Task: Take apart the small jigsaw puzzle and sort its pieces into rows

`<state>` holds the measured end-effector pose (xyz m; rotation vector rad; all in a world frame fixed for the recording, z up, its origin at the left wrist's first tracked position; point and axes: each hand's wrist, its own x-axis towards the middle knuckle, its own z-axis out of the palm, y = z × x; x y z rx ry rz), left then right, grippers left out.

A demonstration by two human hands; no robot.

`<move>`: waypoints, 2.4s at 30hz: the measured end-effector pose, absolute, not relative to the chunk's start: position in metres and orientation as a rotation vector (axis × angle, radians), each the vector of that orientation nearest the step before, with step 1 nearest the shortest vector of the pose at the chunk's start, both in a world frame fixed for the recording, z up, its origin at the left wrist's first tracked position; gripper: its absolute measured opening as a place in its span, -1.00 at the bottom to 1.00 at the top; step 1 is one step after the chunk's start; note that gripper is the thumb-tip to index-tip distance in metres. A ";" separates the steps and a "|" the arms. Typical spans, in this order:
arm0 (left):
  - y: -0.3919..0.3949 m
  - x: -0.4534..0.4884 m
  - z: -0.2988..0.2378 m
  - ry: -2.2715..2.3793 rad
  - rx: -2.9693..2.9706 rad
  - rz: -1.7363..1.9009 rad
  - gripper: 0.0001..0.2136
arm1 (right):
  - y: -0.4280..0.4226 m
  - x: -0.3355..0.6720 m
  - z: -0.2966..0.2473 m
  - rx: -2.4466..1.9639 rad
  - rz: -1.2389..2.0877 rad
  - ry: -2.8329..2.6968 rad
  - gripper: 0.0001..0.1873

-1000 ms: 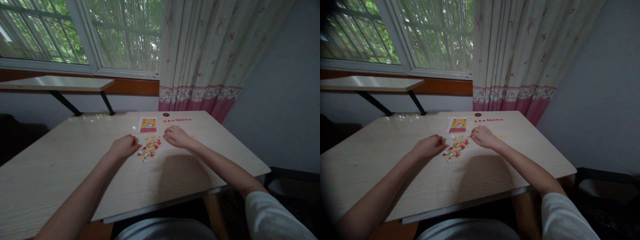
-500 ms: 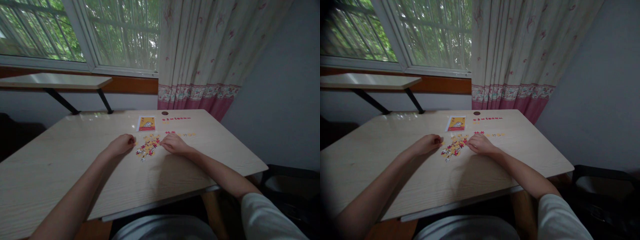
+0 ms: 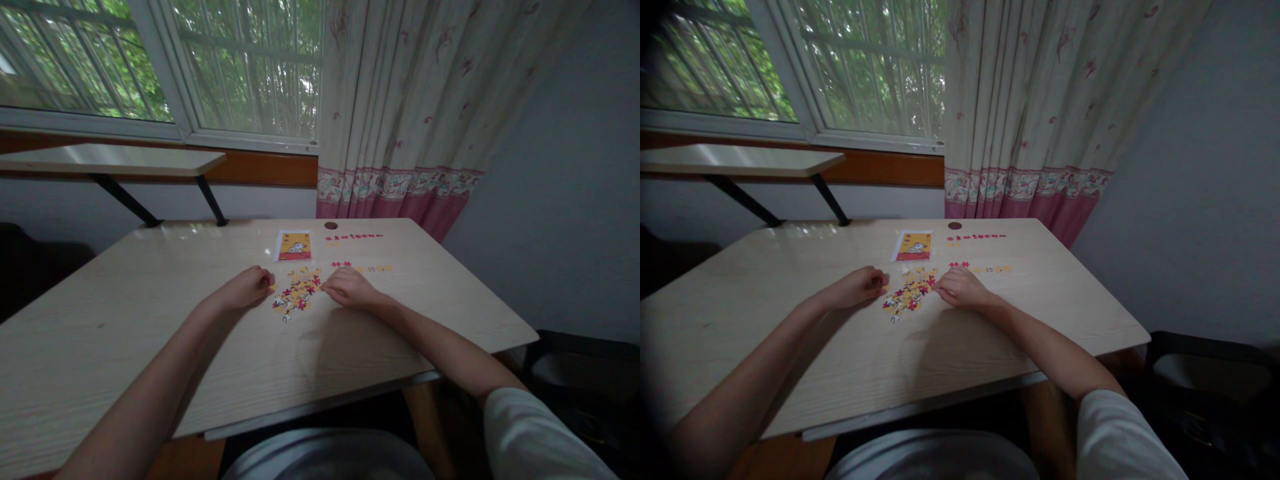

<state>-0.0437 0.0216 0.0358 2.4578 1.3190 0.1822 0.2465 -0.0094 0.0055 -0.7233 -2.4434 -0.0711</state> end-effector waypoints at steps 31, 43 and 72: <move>-0.010 0.018 0.022 0.711 1.497 0.788 -0.58 | -0.017 0.233 0.002 -0.704 -0.261 -2.330 -0.59; -0.016 0.025 0.024 0.635 1.383 0.811 -0.59 | -0.023 0.228 0.005 -0.688 -0.300 -2.222 -0.75; 0.013 -0.025 0.030 1.229 2.570 0.473 -0.81 | 0.002 0.283 0.019 -0.981 -0.341 -2.049 -0.71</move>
